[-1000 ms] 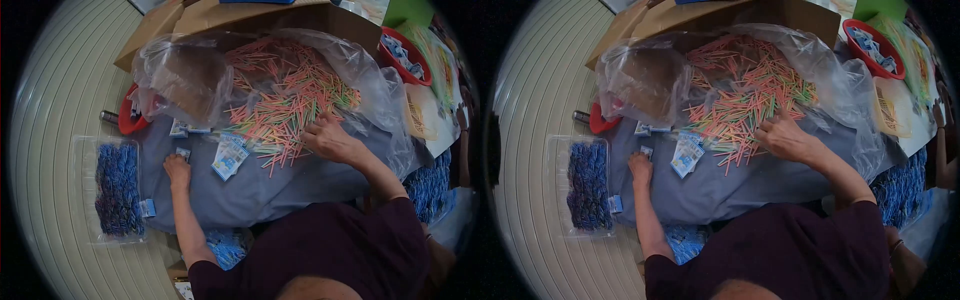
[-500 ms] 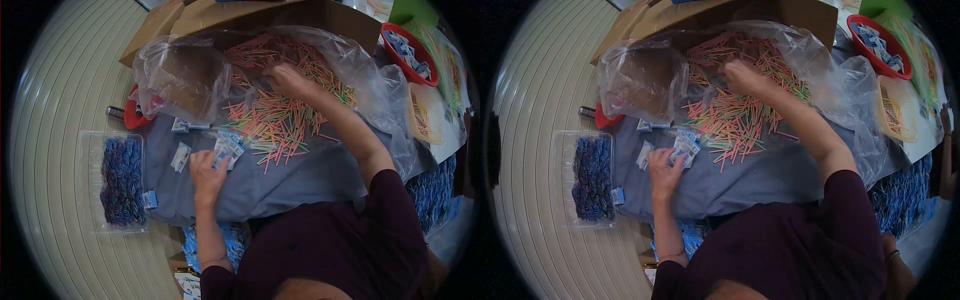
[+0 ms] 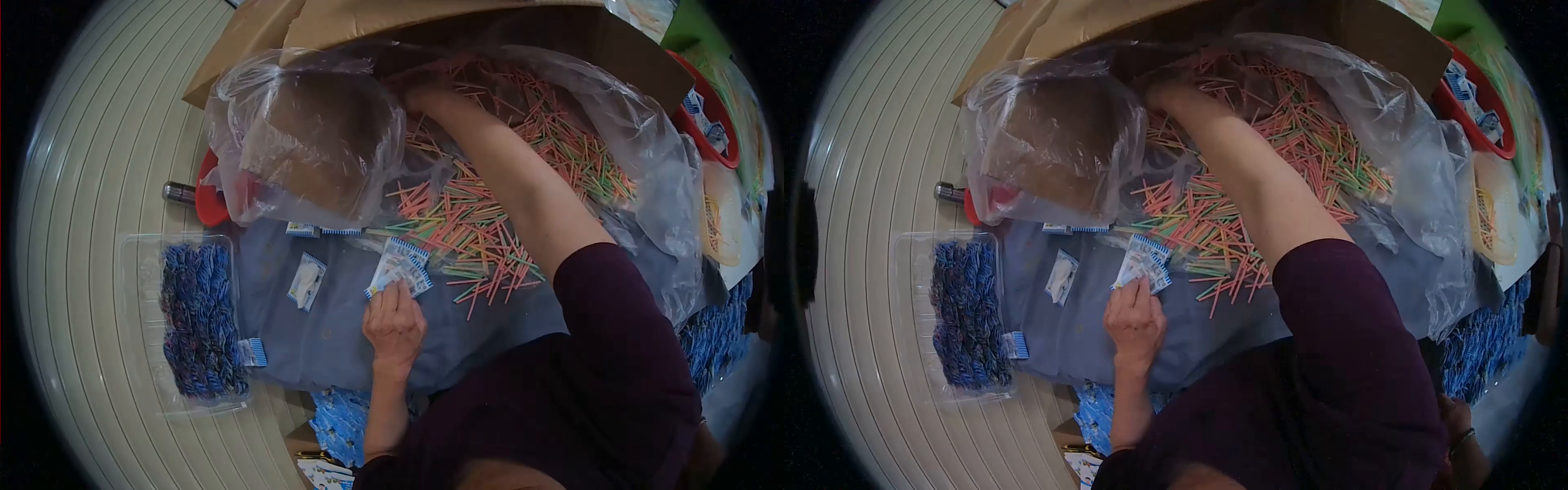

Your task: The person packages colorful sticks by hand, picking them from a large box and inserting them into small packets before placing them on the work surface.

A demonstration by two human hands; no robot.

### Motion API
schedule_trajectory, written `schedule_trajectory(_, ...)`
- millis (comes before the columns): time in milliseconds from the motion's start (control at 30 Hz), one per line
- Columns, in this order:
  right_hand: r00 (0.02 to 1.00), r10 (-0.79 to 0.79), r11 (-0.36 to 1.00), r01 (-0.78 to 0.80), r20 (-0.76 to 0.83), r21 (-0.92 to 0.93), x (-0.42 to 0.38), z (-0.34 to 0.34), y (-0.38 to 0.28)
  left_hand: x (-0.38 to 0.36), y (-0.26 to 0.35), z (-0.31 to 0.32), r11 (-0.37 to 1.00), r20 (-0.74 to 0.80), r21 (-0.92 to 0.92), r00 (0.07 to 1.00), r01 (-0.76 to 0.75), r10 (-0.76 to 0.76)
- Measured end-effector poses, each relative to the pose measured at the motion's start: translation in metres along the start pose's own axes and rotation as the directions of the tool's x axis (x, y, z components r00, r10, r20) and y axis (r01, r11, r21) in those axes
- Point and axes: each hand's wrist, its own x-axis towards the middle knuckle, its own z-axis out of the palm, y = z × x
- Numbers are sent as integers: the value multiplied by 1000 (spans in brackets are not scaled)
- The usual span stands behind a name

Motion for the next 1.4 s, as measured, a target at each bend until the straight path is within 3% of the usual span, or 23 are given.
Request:
schedule_trajectory(33,1000,4,1000,-4,5,-2,11,13,6,-1,-1,0,999,-5,-28,1000,22,-23)
schedule_trajectory(100,971,-151,984,129,-187,-124,15,33,10,1,-2,-5,997,-6,-62,999,40,-40)
schedule_trajectory(233,987,-151,977,140,-59,-162,-3,28,9,4,-8,-16,967,-9,-229,993,111,-116)
schedule_trajectory(300,981,-138,963,165,-135,212,15,40,33,6,-11,-15,952,-14,-276,990,129,-138)
schedule_trajectory(433,932,-95,936,203,-349,288,36,40,84,4,-12,-9,933,-59,-311,976,179,-208)
schedule_trajectory(500,886,54,698,296,-460,652,34,43,103,2,-8,-6,940,-78,-306,979,154,-186)
schedule_trajectory(533,886,51,698,298,-461,650,33,41,108,1,-5,-5,954,-92,-267,982,136,-166)
schedule_trajectory(600,900,140,431,320,-413,844,33,41,112,1,0,-7,968,-101,-217,983,126,-151)
schedule_trajectory(633,902,139,423,318,-408,848,21,36,104,1,1,-9,972,-87,-201,986,123,-143)
schedule_trajectory(700,736,125,364,590,-665,721,-15,19,80,3,4,-16,978,-63,-173,990,117,-130)
schedule_trajectory(733,738,131,353,589,-662,726,-16,20,82,6,5,-22,969,-6,-200,989,144,-148)
schedule_trajectory(800,854,186,379,393,-486,837,-18,23,83,8,2,-26,960,53,-214,984,179,-171)
schedule_trajectory(833,859,180,371,392,-479,842,-26,19,77,7,-2,-25,956,80,-235,983,178,-164)
schedule_trajectory(900,909,163,510,255,-383,821,-39,11,69,5,-6,-22,947,106,-258,980,191,-169)
schedule_trajectory(933,913,155,514,252,-377,820,-34,19,72,4,-7,-20,925,81,-298,972,236,-221)
schedule_trajectory(1000,912,-181,457,409,-368,790,-24,35,80,0,-6,-19,895,64,-346,959,281,-277)
schedule_trajectory(1067,912,-168,446,410,-375,796,-17,40,84,3,-3,-22,913,-90,-344,960,220,-265)
schedule_trajectory(1133,909,-164,434,416,-384,799,-17,34,80,4,-1,-23,945,-130,-279,968,174,-216)
schedule_trajectory(1200,845,-123,522,502,-521,690,-20,29,81,2,-1,-18,968,-162,-211,972,136,-171)
schedule_trajectory(1233,848,-126,528,497,-515,688,-19,34,87,-1,-2,-12,963,-88,-204,976,178,-199)
schedule_trajectory(1267,863,-122,633,448,-489,631,-17,40,95,-3,-3,-9,958,-17,-196,976,211,-218)
schedule_trajectory(1300,875,-116,729,396,-470,558,-15,36,99,0,-4,-11,957,-24,-206,977,204,-213)
schedule_trajectory(1400,874,-84,815,336,-479,471,-14,31,96,-2,-7,-22,928,51,-278,969,246,-242)
